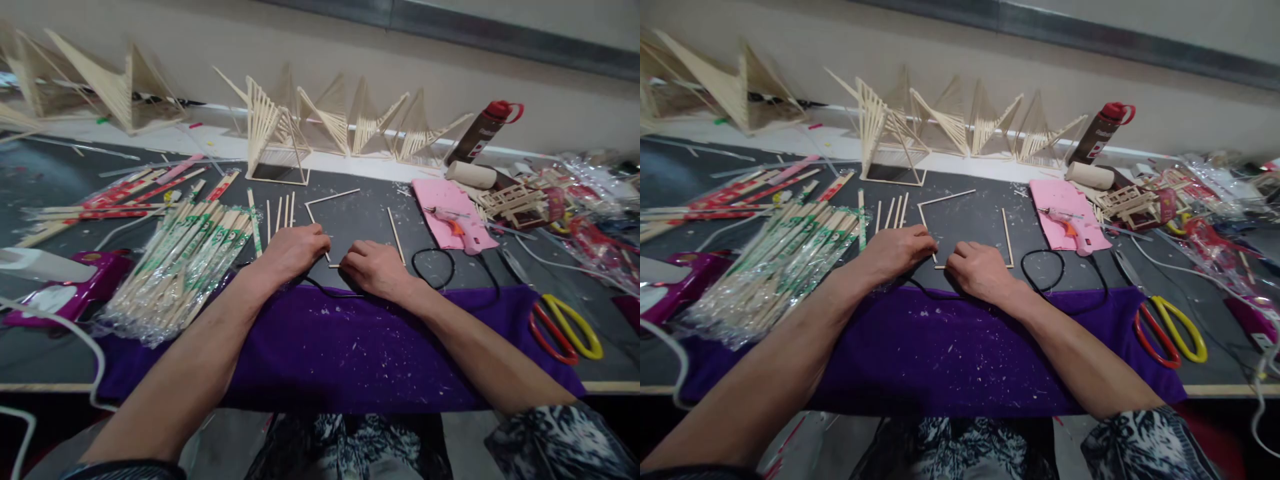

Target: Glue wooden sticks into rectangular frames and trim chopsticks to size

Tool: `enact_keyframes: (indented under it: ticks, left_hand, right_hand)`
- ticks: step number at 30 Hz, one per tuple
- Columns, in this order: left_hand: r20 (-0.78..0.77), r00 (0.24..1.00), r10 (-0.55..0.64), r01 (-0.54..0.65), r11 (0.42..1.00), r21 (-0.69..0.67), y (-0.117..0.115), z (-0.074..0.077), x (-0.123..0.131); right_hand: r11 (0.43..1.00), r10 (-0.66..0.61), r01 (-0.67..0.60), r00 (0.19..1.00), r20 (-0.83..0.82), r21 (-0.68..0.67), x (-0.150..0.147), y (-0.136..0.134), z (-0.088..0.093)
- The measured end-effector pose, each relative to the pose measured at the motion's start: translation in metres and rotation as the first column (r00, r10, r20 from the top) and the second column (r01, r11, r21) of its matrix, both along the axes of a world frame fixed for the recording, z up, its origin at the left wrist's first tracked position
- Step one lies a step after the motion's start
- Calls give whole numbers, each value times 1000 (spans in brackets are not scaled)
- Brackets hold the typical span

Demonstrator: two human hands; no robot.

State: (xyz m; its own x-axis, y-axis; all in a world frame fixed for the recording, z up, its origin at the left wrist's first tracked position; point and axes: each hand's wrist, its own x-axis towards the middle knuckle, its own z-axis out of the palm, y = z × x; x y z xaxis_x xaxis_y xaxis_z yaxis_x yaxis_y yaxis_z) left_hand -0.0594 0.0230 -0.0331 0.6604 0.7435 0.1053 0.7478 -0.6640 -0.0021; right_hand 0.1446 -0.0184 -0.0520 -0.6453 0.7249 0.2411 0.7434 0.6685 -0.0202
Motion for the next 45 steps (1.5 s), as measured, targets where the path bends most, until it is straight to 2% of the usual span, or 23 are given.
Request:
enact_keyframes:
  ticks: [17,31,37,45]
  left_hand:
    - [34,994,-103,102,994,24,-8,3,7]
    - [57,990,-129,127,991,38,-10,4,7]
    - [107,988,-108,102,993,62,-12,6,8]
    - [109,981,-161,149,983,110,-16,10,13]
  right_hand:
    - [998,35,-38,998,-61,-47,10,-3,0]
    - [995,57,-65,994,-98,-78,9,-4,4]
    - [997,-60,50,978,-198,-53,5,-6,7]
    - [992,-125,120,975,-183,-36,-3,-3,5]
